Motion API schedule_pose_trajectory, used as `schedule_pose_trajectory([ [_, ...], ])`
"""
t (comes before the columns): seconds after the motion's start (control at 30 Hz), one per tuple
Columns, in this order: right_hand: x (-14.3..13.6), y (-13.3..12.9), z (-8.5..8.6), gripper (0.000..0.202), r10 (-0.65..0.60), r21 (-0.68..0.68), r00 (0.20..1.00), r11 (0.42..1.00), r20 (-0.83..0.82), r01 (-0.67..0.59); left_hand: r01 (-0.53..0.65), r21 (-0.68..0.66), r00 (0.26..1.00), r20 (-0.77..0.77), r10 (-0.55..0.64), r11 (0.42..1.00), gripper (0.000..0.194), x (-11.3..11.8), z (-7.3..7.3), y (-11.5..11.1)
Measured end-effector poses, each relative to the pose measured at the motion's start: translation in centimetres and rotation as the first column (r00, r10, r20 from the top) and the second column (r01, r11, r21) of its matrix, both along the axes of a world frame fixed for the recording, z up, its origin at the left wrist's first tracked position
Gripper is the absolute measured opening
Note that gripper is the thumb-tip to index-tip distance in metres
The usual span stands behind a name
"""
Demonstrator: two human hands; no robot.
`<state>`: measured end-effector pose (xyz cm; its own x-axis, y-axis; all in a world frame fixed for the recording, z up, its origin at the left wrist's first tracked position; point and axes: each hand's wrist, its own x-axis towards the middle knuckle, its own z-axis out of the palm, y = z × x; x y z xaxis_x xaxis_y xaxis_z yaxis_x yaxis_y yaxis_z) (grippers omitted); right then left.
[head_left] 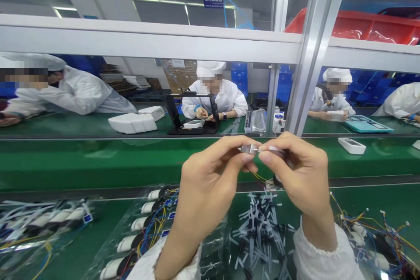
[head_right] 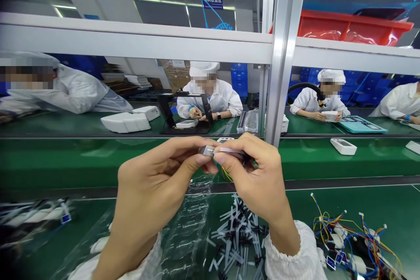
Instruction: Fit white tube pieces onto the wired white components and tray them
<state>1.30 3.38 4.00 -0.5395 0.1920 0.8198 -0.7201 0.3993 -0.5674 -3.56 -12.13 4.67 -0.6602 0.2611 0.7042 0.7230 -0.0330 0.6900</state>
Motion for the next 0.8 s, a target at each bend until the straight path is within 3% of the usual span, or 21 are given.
schedule_pose_trajectory([
  [0.37, -0.2, -1.2, -0.1, 0.015, -0.150, 0.006, 0.988, 0.989, -0.030, 0.150, -0.009, -0.028, 0.997, -0.081, 0.007, 1.000, 0.019, -0.8, -0.2, 0.2],
  [0.57, -1.0, -1.8, -0.5, 0.021, -0.359, 0.084, 0.924, 0.925, -0.129, 0.371, -0.113, -0.082, 0.966, -0.241, 0.091, 0.990, 0.021, -1.6, -0.9, 0.8],
  [0.8, -2.1, -2.0, -1.3, 0.026, -0.412, 0.122, 0.902, 0.896, -0.127, 0.426, -0.222, -0.081, 0.900, -0.400, 0.172, 0.972, 0.026, -2.5, -1.8, 1.1],
])
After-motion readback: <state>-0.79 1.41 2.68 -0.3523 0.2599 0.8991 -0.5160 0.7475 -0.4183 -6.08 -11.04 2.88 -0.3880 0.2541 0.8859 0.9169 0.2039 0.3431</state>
